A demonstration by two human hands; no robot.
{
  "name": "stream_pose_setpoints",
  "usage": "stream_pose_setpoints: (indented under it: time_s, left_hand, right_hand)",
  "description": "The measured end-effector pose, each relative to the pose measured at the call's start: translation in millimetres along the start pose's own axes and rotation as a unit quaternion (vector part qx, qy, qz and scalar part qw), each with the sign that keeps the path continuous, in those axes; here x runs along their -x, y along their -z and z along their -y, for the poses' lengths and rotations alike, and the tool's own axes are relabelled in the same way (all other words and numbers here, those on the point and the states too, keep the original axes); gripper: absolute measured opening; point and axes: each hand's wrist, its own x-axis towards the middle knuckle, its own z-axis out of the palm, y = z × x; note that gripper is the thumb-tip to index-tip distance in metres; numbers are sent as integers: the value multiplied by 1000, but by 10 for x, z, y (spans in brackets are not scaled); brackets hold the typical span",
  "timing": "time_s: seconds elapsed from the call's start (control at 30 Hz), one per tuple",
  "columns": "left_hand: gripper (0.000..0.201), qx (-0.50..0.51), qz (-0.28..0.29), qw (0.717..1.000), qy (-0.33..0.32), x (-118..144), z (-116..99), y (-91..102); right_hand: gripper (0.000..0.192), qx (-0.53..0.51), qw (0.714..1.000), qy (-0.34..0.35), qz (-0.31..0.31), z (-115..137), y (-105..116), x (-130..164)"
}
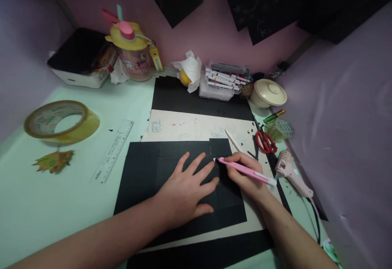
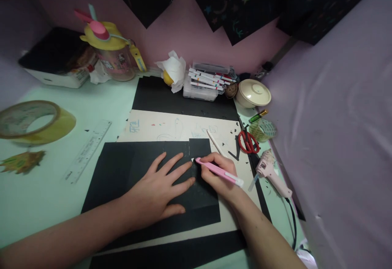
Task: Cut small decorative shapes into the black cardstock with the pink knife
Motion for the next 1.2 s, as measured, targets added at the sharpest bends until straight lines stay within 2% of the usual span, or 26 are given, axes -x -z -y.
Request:
stream_pose_setpoints:
  time_s: [0.07, 0.3, 0.57, 0.7, 0.83, 0.93, 1.0, 1.03, 1.1, 1.13, 1.17, 1.2]
  left_hand:
    - [58, 2, 6, 1000, 2, 0, 0, 4]
    - [58, 4, 9, 1000, 4, -3, 2, 3]
    - [57, 11, 11, 1000, 1, -2, -1, 6]
    - [57, 16, 23, 1000, 4, -6, -1, 14]
    - [58, 19, 14, 1000, 13, -8, 2, 13]
    - [58, 17, 13, 1000, 17, -9, -2, 15]
    - [57, 15, 14, 1000, 20, -9, -8, 17]
    - [57, 14, 15, 1000, 22, -8, -10, 16]
    - [58, 9, 17, 1000, 23, -5, -14, 13]
    - [58, 7, 18, 1000, 22, -2, -15, 11]
    - [58, 6, 18, 1000, 22, 0, -15, 10]
    - [58, 6, 18, 1000, 22, 1, -15, 9]
  right_hand:
    - [6, 2, 1000, 3, -9, 29, 11, -7]
    - [5, -4, 1000, 6, 24, 4, -5, 5]
    - [4, -10, 998, -4, -55, -77, 29, 29]
    - [7, -97, 991, -32, -85, -125, 10, 22]
    - [14, -274, 957, -44, -83, -54, -7, -30]
    - [14, -423, 903, -74, 10, 52, -42, -66]
    - [13, -452, 883, -108, 71, 89, -80, -77]
    - [12, -435, 893, -104, 57, 90, -98, -79]
    - [11, -373, 924, -51, -65, 71, -121, -76]
    - [12, -350, 928, -21, -123, 57, -122, -72]
    - [13, -345, 927, -2, -149, 45, -118, -68]
    - [12, -356, 924, 1, -136, 39, -109, -63]
